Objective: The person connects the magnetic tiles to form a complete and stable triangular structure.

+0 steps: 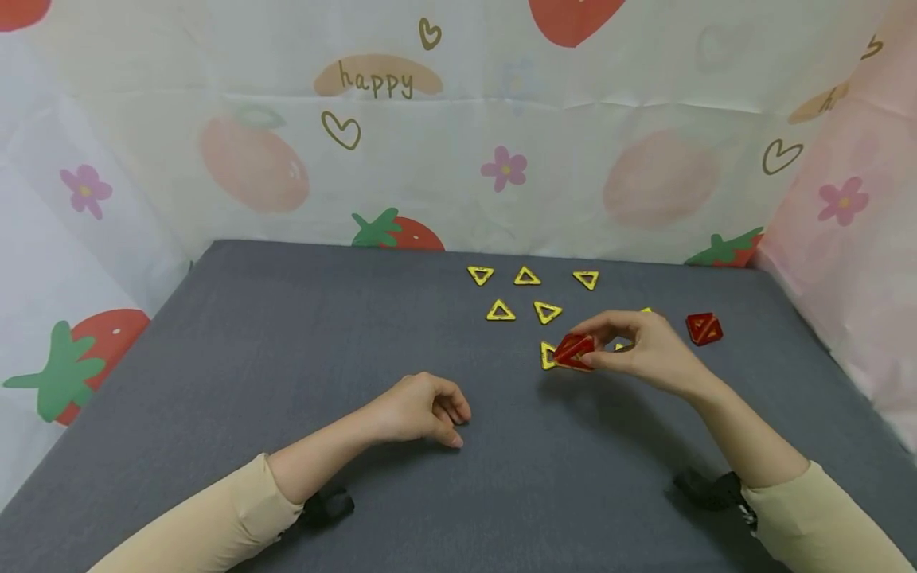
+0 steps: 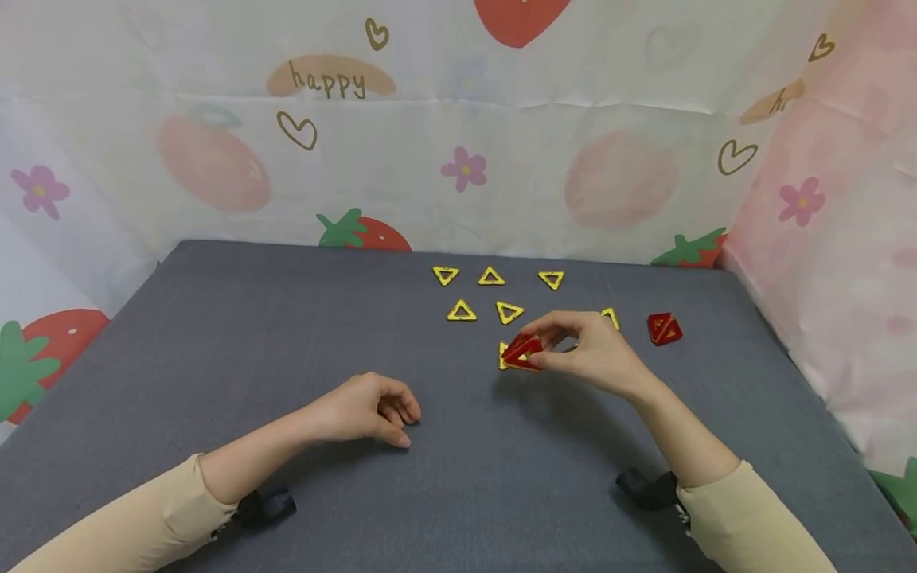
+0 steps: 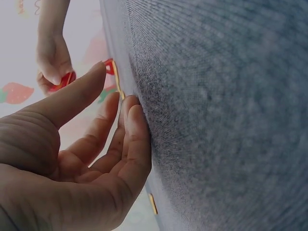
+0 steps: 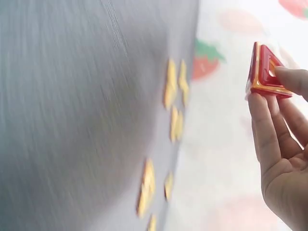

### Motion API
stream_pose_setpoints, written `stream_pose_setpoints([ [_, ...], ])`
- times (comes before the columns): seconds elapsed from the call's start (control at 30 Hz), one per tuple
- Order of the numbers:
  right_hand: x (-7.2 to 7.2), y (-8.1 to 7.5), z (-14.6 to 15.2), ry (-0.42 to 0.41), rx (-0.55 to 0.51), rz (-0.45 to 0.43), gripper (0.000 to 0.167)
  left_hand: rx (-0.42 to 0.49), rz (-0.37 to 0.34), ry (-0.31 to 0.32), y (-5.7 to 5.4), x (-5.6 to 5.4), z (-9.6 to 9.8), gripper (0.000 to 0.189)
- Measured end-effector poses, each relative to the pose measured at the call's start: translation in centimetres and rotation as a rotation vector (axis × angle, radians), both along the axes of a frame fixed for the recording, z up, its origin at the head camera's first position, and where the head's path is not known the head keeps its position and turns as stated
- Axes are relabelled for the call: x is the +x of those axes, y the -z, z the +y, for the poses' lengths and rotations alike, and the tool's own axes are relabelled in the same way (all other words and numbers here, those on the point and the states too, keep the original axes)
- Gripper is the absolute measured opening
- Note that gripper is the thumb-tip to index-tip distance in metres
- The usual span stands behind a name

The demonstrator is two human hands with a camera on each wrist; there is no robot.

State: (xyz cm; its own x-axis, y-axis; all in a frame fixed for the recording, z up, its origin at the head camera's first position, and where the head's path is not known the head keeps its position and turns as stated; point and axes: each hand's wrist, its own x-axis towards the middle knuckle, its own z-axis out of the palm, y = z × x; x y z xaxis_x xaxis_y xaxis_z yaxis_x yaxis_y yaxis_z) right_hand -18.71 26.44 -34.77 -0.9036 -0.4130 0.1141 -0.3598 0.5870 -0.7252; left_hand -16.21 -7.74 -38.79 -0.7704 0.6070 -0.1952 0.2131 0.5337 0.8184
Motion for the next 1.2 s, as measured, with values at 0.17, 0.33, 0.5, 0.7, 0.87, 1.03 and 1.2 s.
stream_pose_setpoints([
  [0.17, -0.3, -1.5, 3.8, 0.204, 0.041, 0.072, 0.030, 0.007, -0.009, 0.006, 0.0, 0.0, 0.0, 0.026],
  [0.33, -0.7, -1.9, 7.9, 0.340, 0.044, 0.076, 0.034, 0.007, -0.022, 0.003, 0.1, 0.0, 0.0, 0.026],
  [0.5, -0.9, -2.0, 11.9, 0.427, 0.034, 0.096, 0.038, 0.009, -0.034, 0.003, 0.1, 0.0, 0.0, 0.026],
  [0.7, -1.2, -1.2, 15.8, 0.508, 0.004, 0.058, 0.039, 0.003, -0.036, -0.003, 0.1, 0.0, 0.0, 0.026],
  [0.87, -1.2, 0.2, 18.0, 0.569, 0.063, 0.026, 0.047, 0.003, -0.035, -0.001, 0.2, -0.1, -0.1, 0.026],
  [1.03, -1.6, 1.4, 19.3, 0.617, 0.131, -0.012, 0.059, 0.003, -0.033, -0.004, 0.3, -0.1, -0.1, 0.025],
  [1.2, -2.5, 2.3, 20.3, 0.630, 0.221, 0.002, 0.060, -0.003, -0.032, -0.002, 0.2, 0.0, -0.2, 0.024],
])
